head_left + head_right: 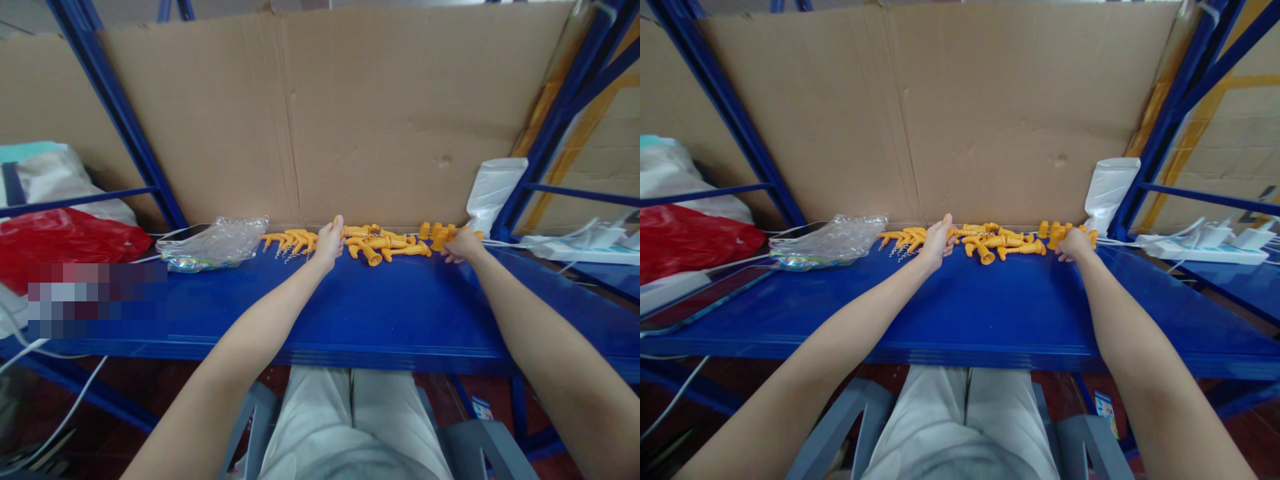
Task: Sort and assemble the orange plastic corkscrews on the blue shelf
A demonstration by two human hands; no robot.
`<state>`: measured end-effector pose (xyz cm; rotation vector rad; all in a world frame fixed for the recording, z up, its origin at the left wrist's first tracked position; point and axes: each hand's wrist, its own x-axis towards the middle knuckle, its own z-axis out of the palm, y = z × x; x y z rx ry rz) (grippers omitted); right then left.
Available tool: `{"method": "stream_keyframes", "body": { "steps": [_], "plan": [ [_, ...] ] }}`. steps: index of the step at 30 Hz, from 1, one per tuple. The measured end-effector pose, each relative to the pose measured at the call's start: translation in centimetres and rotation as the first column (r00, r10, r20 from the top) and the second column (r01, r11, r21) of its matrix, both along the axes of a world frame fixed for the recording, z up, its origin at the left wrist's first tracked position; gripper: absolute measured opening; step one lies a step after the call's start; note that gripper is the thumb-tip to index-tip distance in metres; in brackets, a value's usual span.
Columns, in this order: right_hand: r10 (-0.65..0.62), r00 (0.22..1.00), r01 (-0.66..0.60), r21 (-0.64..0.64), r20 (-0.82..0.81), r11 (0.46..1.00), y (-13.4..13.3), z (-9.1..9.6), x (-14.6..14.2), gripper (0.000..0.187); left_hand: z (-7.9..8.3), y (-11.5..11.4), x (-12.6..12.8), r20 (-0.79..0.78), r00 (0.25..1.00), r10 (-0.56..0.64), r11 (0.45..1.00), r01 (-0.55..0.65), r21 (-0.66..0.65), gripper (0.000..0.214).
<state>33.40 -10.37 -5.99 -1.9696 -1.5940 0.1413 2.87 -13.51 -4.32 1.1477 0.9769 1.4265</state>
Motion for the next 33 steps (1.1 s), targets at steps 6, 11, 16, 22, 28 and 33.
{"method": "stream_keyframes", "body": {
  "steps": [6, 11, 16, 22, 28, 33],
  "plan": [
    [-0.116, 0.990, 0.097, -0.203, -0.082, 0.974, 0.3, 0.1, -0.2, 0.025, 0.3, -0.1, 0.1, -0.034, 0.999, 0.013, 1.000, -0.013, -0.022, 0.024],
    [-0.190, 0.980, 0.178, -0.177, -0.055, 0.968, 0.7, 0.0, -0.3, 0.057, 0.5, 0.2, 0.0, -0.057, 0.993, 0.102, 0.995, -0.103, -0.019, 0.017],
    [-0.176, 0.984, 0.168, -0.167, -0.033, 0.972, 0.5, 0.3, -0.5, 0.056, 0.4, 1.0, -0.7, -0.086, 0.982, 0.171, 0.985, -0.167, 0.047, 0.016],
    [-0.141, 0.989, 0.135, -0.146, -0.037, 0.980, 0.5, 0.4, -0.6, 0.054, 0.0, 2.5, -2.3, -0.076, 0.944, 0.322, 0.945, -0.316, 0.078, 0.018],
    [-0.136, 0.990, 0.129, -0.141, -0.043, 0.982, 0.1, 0.7, -0.8, 0.052, -1.0, 4.3, -4.0, -0.176, 0.879, 0.443, 0.896, -0.443, 0.041, 0.014],
    [-0.129, 0.991, 0.124, -0.150, -0.027, 0.981, 0.3, 0.7, -0.6, 0.038, -1.4, 4.7, -4.4, -0.313, 0.852, 0.418, 0.885, -0.460, -0.071, 0.007]
  ]
}}
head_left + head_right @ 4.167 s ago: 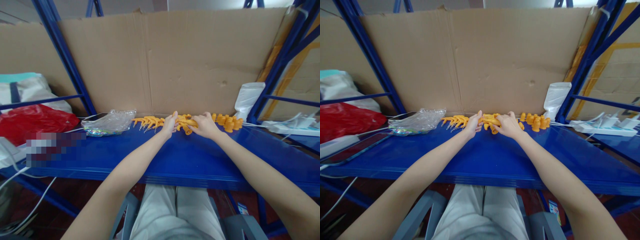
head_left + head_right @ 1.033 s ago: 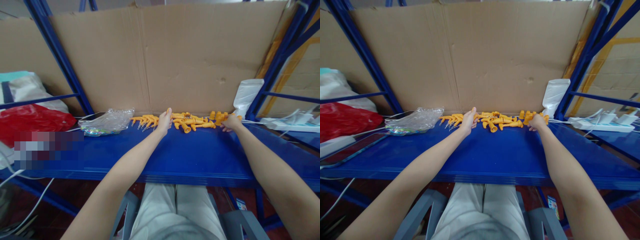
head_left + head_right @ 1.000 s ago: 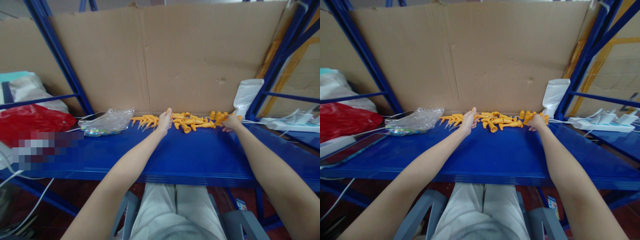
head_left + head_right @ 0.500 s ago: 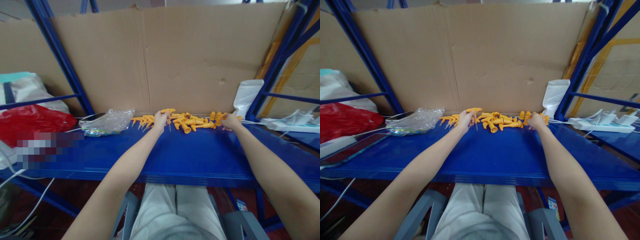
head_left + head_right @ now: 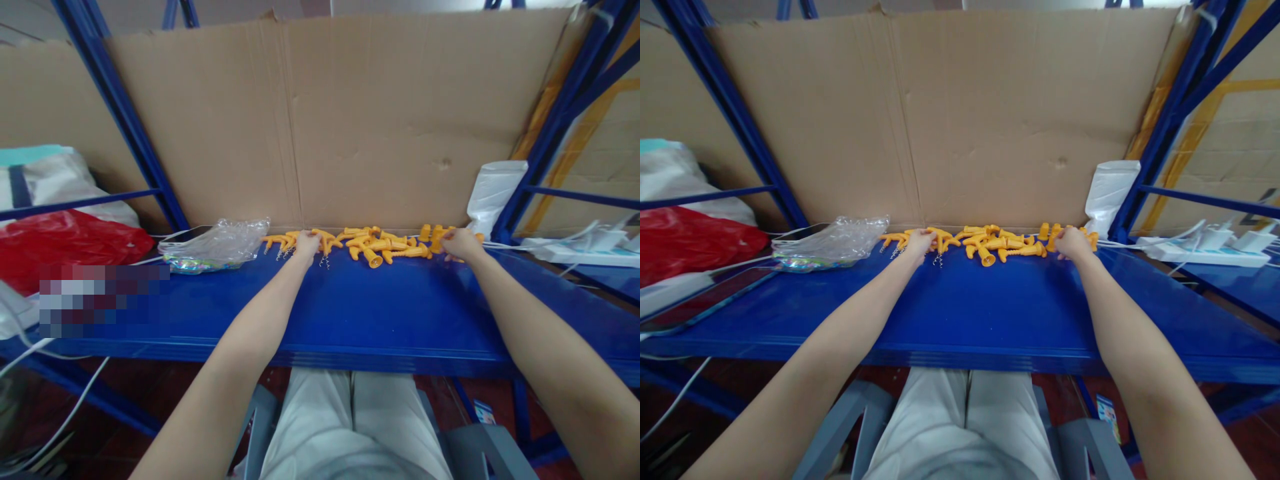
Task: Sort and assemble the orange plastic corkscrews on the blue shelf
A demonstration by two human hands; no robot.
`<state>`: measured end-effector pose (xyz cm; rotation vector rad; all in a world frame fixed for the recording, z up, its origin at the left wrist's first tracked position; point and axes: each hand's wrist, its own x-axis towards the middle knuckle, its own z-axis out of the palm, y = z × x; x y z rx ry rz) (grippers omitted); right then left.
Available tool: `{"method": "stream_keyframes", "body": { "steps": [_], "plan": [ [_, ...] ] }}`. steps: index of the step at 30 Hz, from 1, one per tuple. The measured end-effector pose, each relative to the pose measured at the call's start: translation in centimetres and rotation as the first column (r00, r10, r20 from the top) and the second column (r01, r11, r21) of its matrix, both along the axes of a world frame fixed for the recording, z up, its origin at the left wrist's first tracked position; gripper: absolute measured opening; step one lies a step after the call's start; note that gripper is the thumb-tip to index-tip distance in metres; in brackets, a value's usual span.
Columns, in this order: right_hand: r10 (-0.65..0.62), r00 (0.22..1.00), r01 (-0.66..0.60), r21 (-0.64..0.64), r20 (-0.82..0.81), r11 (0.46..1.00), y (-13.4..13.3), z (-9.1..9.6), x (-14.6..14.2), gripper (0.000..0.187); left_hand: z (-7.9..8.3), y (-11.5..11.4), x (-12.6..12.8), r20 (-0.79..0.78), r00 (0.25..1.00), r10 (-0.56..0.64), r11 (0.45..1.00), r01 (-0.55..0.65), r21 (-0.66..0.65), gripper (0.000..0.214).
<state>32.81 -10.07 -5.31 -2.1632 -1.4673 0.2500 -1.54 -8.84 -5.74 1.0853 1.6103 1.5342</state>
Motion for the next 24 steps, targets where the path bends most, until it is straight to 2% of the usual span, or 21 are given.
{"method": "stream_keyframes", "body": {
  "steps": [5, 8, 10, 11, 13, 15, 17, 20, 24],
  "plan": [
    [0.013, 0.998, -0.012, -0.020, 0.064, 1.000, -0.3, 0.3, -0.2, 0.027, -0.1, 0.0, 0.3, -0.082, 0.997, 0.003, 0.999, -0.006, -0.039, 0.038],
    [0.007, 0.997, -0.006, -0.020, 0.070, 1.000, -0.6, 0.6, -0.4, 0.025, -0.5, 0.0, 0.3, -0.254, 0.966, -0.046, 0.999, 0.039, -0.031, 0.042],
    [0.003, 0.997, -0.001, -0.029, 0.071, 1.000, -0.7, 0.7, -0.5, 0.025, -0.8, 0.1, 0.2, -0.459, 0.885, -0.076, 0.997, 0.083, -0.004, 0.039],
    [-0.001, 0.998, 0.003, -0.033, 0.068, 0.999, -0.7, 0.7, -0.5, 0.025, -1.0, 0.2, 0.1, -0.574, 0.814, -0.090, 0.993, 0.116, 0.009, 0.035],
    [-0.006, 0.998, 0.009, -0.043, 0.064, 0.999, -0.7, 0.7, -0.6, 0.025, -1.4, 0.3, 0.0, -0.773, 0.621, -0.129, 0.977, 0.214, 0.009, 0.026],
    [-0.004, 0.998, 0.007, -0.047, 0.067, 0.999, -0.7, 0.7, -0.5, 0.024, -1.8, 0.3, 0.0, -0.886, 0.434, -0.163, 0.951, 0.308, -0.024, 0.025],
    [0.005, 0.998, -0.001, -0.048, 0.070, 0.999, -0.6, 0.6, -0.5, 0.023, -2.1, 0.3, 0.0, -0.930, 0.324, -0.174, 0.940, 0.337, -0.059, 0.031],
    [0.010, 0.998, -0.008, -0.041, 0.060, 0.999, -0.6, 0.6, -0.4, 0.024, -2.2, 0.0, -0.1, -0.945, 0.278, -0.173, 0.956, 0.277, -0.094, 0.039],
    [0.014, 0.999, -0.012, -0.034, 0.049, 0.999, -0.7, 0.6, -0.5, 0.025, -2.1, -0.4, -0.1, -0.941, 0.283, -0.184, 0.975, 0.177, -0.137, 0.045]
  ]
}}
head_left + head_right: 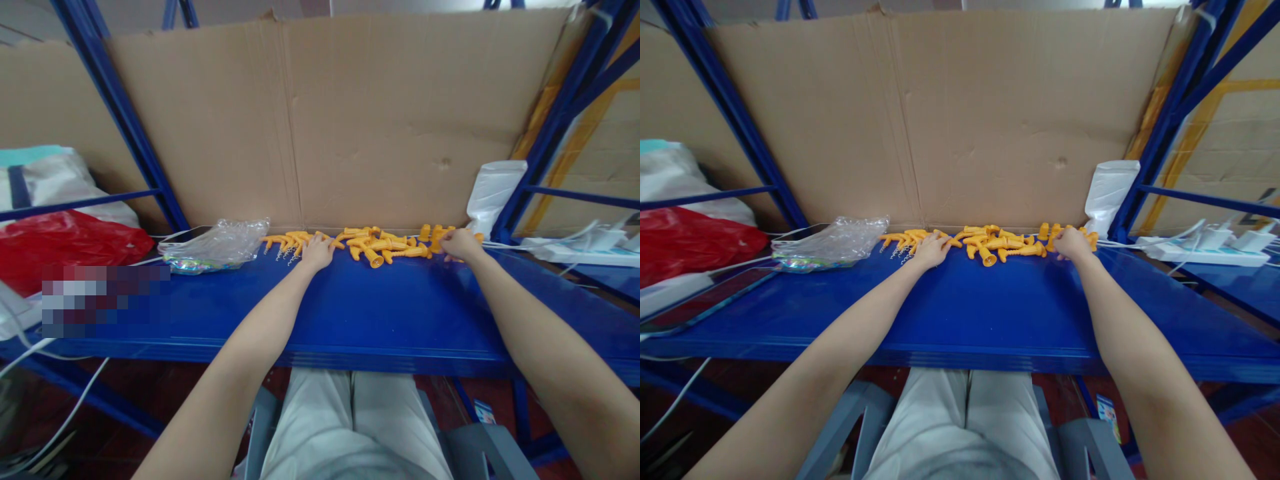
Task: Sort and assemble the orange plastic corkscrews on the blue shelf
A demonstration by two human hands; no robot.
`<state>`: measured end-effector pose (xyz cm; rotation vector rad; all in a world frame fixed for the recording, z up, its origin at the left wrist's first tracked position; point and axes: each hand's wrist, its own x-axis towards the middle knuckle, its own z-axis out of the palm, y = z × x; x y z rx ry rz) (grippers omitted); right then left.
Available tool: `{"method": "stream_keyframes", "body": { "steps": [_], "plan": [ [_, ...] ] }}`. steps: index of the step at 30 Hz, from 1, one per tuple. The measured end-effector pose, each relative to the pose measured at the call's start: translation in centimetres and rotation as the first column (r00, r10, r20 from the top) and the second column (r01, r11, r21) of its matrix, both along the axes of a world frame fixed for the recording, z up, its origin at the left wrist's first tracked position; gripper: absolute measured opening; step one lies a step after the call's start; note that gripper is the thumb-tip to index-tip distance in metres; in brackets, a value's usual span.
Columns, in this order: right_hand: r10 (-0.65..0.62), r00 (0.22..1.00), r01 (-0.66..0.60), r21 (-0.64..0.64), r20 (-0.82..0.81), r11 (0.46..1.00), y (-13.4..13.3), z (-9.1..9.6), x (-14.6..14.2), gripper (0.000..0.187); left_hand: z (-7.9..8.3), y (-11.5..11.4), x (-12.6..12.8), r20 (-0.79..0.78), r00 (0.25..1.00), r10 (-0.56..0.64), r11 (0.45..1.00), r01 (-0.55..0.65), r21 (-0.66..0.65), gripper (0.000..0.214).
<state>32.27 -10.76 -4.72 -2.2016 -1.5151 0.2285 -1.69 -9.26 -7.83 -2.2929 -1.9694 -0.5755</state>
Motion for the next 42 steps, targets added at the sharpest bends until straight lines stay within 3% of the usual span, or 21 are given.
{"method": "stream_keyframes", "body": {
  "steps": [6, 10, 17, 20, 25, 30, 35, 42],
  "plan": [
    [-0.004, 0.999, 0.004, -0.001, 0.042, 1.000, -0.5, 0.4, -0.4, 0.025, -0.3, -0.2, 0.4, -0.032, 0.996, 0.083, 0.992, -0.086, -0.089, 0.057],
    [0.004, 0.988, -0.006, 0.010, 0.153, 1.000, -1.1, 0.8, -0.8, 0.028, -0.5, -0.2, 0.6, -0.037, 0.995, 0.096, 0.988, -0.099, -0.115, 0.061],
    [0.033, 0.945, -0.095, 0.177, 0.325, 0.980, -1.7, 1.6, -3.1, 0.029, -0.3, -0.4, 0.6, -0.025, 0.995, 0.097, 0.986, -0.099, -0.131, 0.063],
    [0.171, 0.921, -0.255, 0.211, 0.351, 0.943, -2.0, 1.5, -5.1, 0.028, -0.4, -0.2, 0.5, -0.020, 0.995, 0.093, 0.987, -0.095, -0.129, 0.064],
    [0.483, 0.784, -0.581, 0.189, 0.390, 0.791, -2.9, 0.2, -8.9, 0.028, -0.6, 0.0, 0.5, -0.011, 0.996, 0.088, 0.989, -0.089, -0.118, 0.064],
    [0.598, 0.628, -0.719, 0.078, 0.497, 0.691, -3.7, -1.5, -11.6, 0.034, -0.5, -0.1, 0.6, 0.005, 0.996, 0.089, 0.988, -0.088, -0.126, 0.064],
    [0.556, 0.638, -0.678, 0.048, 0.534, 0.733, -3.8, -2.7, -12.3, 0.045, 0.0, -0.6, 1.2, 0.036, 0.998, 0.049, 0.997, -0.047, -0.068, 0.063],
    [0.546, 0.634, -0.714, 0.142, 0.548, 0.686, -3.8, -3.3, -12.7, 0.046, 0.1, -1.6, 2.8, 0.033, 0.982, -0.186, 0.983, 0.186, -0.007, 0.052]
  ]
}}
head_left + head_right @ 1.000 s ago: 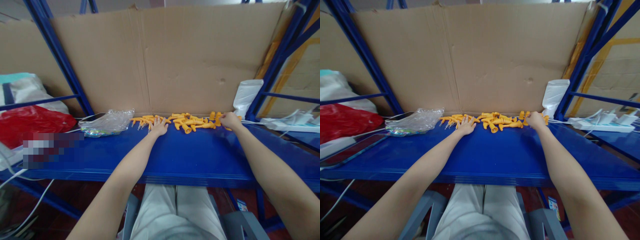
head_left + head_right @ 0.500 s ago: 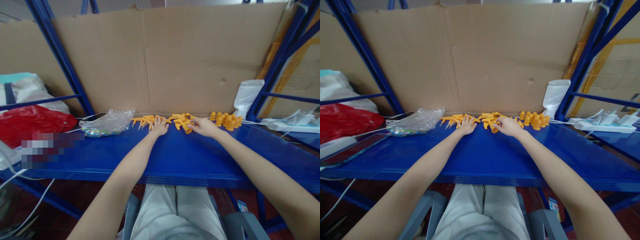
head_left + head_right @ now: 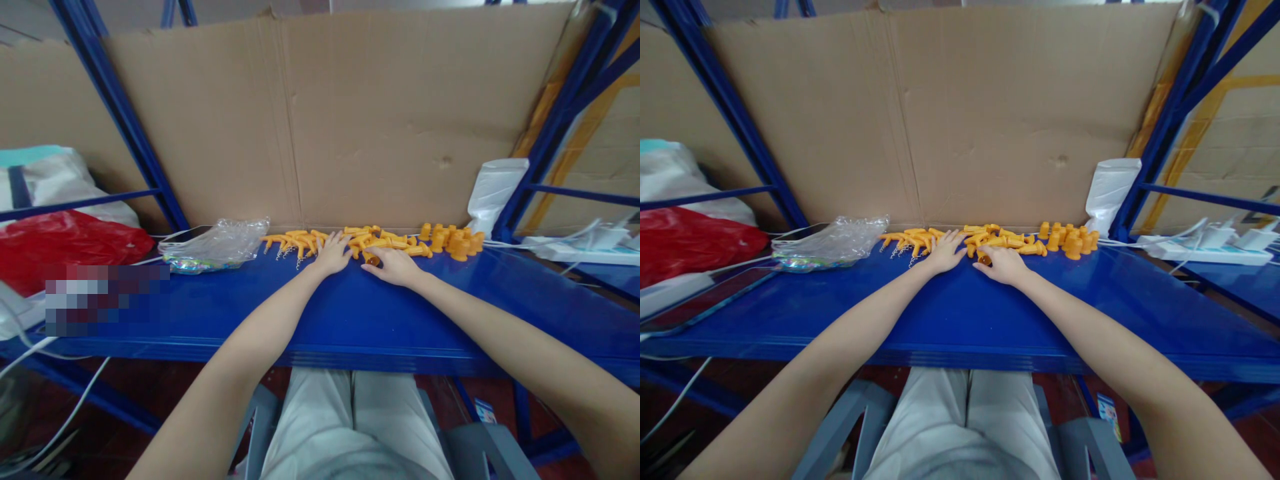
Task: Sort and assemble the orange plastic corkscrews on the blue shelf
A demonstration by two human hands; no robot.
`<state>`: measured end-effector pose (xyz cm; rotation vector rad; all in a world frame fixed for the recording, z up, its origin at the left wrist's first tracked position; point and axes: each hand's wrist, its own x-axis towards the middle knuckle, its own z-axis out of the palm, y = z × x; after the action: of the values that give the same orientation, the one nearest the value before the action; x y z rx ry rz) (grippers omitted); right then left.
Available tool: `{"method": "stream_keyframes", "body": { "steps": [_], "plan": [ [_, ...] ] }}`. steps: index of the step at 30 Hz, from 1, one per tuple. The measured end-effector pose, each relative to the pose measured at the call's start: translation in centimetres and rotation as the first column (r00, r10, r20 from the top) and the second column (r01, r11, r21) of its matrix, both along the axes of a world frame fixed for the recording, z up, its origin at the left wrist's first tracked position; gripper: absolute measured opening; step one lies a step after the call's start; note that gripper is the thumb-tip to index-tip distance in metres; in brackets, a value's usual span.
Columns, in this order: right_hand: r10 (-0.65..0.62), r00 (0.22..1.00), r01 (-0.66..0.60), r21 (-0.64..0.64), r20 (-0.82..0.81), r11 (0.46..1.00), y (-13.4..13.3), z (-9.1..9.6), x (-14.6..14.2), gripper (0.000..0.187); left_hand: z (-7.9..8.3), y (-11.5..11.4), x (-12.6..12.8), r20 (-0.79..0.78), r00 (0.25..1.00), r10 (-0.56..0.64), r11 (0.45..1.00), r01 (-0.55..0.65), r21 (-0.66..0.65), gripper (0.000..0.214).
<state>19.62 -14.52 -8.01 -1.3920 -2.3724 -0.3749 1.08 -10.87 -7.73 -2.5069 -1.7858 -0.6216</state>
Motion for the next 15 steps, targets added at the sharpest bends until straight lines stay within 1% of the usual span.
{"method": "stream_keyframes", "body": {
  "steps": [4, 6, 9, 12, 15],
  "plan": [
    [-0.040, 0.999, 0.041, 0.007, -0.014, 0.999, 0.08, -0.22, -0.28, 0.041, -0.59, -0.18, 0.77, -0.017, 0.984, -0.176, 0.984, 0.175, -0.023, 0.039],
    [-0.063, 0.998, 0.063, 0.000, -0.021, 0.998, 0.20, -0.27, -0.28, 0.039, -0.75, -0.25, 0.99, 0.003, 0.976, -0.216, 0.976, 0.216, -0.017, 0.038],
    [-0.074, 0.995, 0.074, 0.000, -0.062, 0.997, 0.53, -0.27, -0.05, 0.041, -0.70, -0.49, 1.13, 0.015, 0.978, -0.210, 0.978, 0.210, -0.010, 0.041],
    [-0.047, 0.993, 0.051, 0.032, -0.109, 0.998, 0.87, -0.18, 0.31, 0.043, -0.50, -0.70, 1.13, 0.041, 0.985, -0.165, 0.986, 0.166, -0.001, 0.051],
    [0.003, 0.993, 0.011, 0.123, -0.115, 0.992, 0.97, 0.08, 0.57, 0.045, -0.44, -0.42, 1.02, 0.177, 0.977, -0.117, 0.993, 0.112, 0.040, 0.063]
  ]
}}
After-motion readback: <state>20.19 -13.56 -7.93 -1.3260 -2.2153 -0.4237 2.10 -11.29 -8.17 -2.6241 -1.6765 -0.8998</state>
